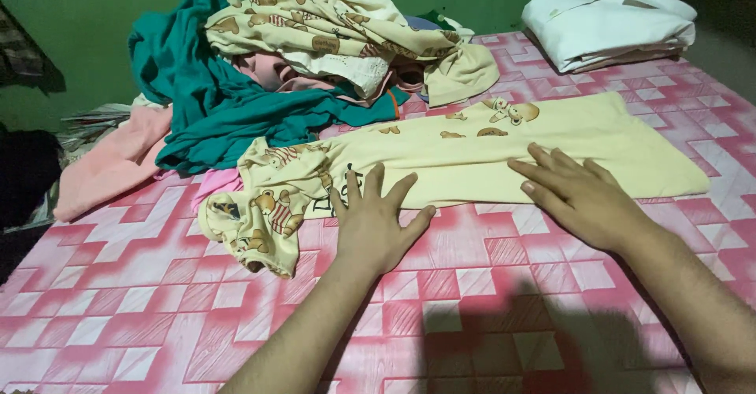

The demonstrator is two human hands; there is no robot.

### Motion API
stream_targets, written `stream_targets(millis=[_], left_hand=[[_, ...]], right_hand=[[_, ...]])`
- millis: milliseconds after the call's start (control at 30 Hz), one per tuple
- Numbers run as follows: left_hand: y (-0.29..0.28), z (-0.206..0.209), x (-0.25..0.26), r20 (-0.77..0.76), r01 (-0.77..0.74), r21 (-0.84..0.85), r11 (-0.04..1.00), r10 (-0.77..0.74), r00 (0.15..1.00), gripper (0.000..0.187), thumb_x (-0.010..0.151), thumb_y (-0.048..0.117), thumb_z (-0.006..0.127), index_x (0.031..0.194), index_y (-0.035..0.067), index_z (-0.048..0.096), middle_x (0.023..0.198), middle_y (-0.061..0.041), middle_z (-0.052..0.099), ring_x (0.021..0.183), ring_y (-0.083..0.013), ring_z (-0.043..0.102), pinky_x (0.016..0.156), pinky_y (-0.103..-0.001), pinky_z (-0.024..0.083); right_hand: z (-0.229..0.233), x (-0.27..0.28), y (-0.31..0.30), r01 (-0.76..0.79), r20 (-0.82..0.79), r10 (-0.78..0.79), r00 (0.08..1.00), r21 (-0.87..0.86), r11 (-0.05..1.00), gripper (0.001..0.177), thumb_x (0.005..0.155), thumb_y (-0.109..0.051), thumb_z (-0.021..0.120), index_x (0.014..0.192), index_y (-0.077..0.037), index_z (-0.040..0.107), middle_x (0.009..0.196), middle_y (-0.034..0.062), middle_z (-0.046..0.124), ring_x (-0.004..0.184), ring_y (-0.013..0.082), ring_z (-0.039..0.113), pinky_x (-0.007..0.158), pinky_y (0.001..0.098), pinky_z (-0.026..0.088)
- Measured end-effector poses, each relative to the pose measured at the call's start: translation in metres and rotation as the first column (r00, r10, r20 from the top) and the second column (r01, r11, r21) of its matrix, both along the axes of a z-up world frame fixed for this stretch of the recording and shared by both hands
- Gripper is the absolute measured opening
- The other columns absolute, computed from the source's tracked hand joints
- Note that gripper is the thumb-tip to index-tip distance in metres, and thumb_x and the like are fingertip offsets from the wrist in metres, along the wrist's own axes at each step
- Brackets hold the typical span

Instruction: The person is folding a yellow shirt with a bear print on a bed.

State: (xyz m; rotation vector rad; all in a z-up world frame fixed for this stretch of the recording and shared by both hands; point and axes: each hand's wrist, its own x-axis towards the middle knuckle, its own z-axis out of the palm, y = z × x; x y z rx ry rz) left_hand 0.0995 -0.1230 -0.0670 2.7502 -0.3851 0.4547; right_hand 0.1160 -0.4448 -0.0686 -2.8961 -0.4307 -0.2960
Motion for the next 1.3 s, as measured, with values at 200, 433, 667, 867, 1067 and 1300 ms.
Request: stream_targets(millis=[200, 433, 667, 867, 1067, 1300], left_hand=[[-0.002, 0.003, 0.0, -0.079, -0.015, 0.049, 0.999, 0.019, 0.997, 0.074, 0.085, 0.073, 0.055, 0.148, 0.035, 0.05, 0.16, -0.019, 0.031, 0.146, -0.0549, 0.018, 0.113, -0.077, 0.007], [-0.002, 0.002, 0.001, -0.096, -0.024, 0.053, 0.998, 0.029, 0.995, 0.074, 0.085, 0.072, 0.055, 0.149, 0.036, 0.048, 0.161, -0.018, 0.03, 0.148, -0.0542, 0.017, 0.113, -0.077, 0.007], [0.007, 0.01, 0.008, -0.178, -0.001, -0.008, 1.0, 0.0, 0.984, 0.081, 0.08, 0.071, 0.059, 0.152, 0.035, 0.05, 0.166, -0.018, 0.026, 0.151, -0.0544, 0.012, 0.109, -0.074, 0.005], [0.077, 0.019, 0.035, -0.37, 0.098, -0.483, 0.87, -0.305, 0.878, 0.067, 0.084, 0.063, 0.064, 0.133, 0.017, 0.071, 0.129, -0.022, 0.077, 0.119, -0.034, 0.069, 0.106, -0.051, 0.055], [0.13, 0.066, -0.025, -0.149, -0.157, 0.199, 0.967, 0.188, 0.971, 0.098, 0.069, 0.053, 0.088, 0.151, 0.019, 0.047, 0.137, -0.024, 0.054, 0.127, -0.0405, 0.053, 0.1, -0.055, 0.043], [0.191, 0.01, 0.0, 0.015, -0.107, -0.117, 0.987, 0.11, 0.994, 0.067, 0.076, 0.034, 0.081, 0.131, 0.001, 0.06, 0.113, -0.027, 0.07, 0.105, -0.0401, 0.07, 0.091, -0.046, 0.055]], right_hand=[[-0.022, 0.02, -0.054, 0.341, -0.108, -0.344, 0.933, -0.042, 0.939, 0.071, 0.093, -0.069, 0.035, 0.157, -0.039, 0.036, 0.169, -0.0037, 0.025, 0.154, 0.0244, 0.023, 0.121, 0.0611, 0.015], [-0.034, 0.022, -0.072, 0.482, -0.027, -0.481, 0.876, 0.03, 0.876, 0.076, 0.092, -0.067, 0.042, 0.159, -0.031, 0.037, 0.168, 0.0022, 0.028, 0.153, 0.0254, 0.026, 0.12, 0.0603, 0.016], [-0.027, 0.018, -0.067, 0.491, -0.018, -0.49, 0.871, 0.023, 0.871, 0.076, 0.092, -0.066, 0.043, 0.159, -0.031, 0.037, 0.168, 0.0016, 0.029, 0.153, 0.024, 0.028, 0.121, 0.0599, 0.017], [-0.03, 0.024, -0.07, 0.471, -0.014, -0.471, 0.882, 0.003, 0.882, 0.075, 0.093, -0.065, 0.042, 0.159, -0.031, 0.037, 0.169, 0.0015, 0.029, 0.152, 0.0252, 0.029, 0.119, 0.0622, 0.018], [-0.046, 0.032, -0.085, 0.431, 0.033, -0.431, 0.902, 0.023, 0.902, 0.076, 0.094, -0.065, 0.043, 0.159, -0.026, 0.041, 0.167, 0.0066, 0.031, 0.151, 0.0308, 0.029, 0.115, 0.0653, 0.02], [-0.056, 0.034, -0.096, 0.397, 0.126, -0.395, 0.91, 0.013, 0.918, 0.072, 0.098, -0.061, 0.044, 0.157, -0.019, 0.048, 0.162, 0.0112, 0.043, 0.145, 0.0337, 0.041, 0.114, 0.0665, 0.027]])
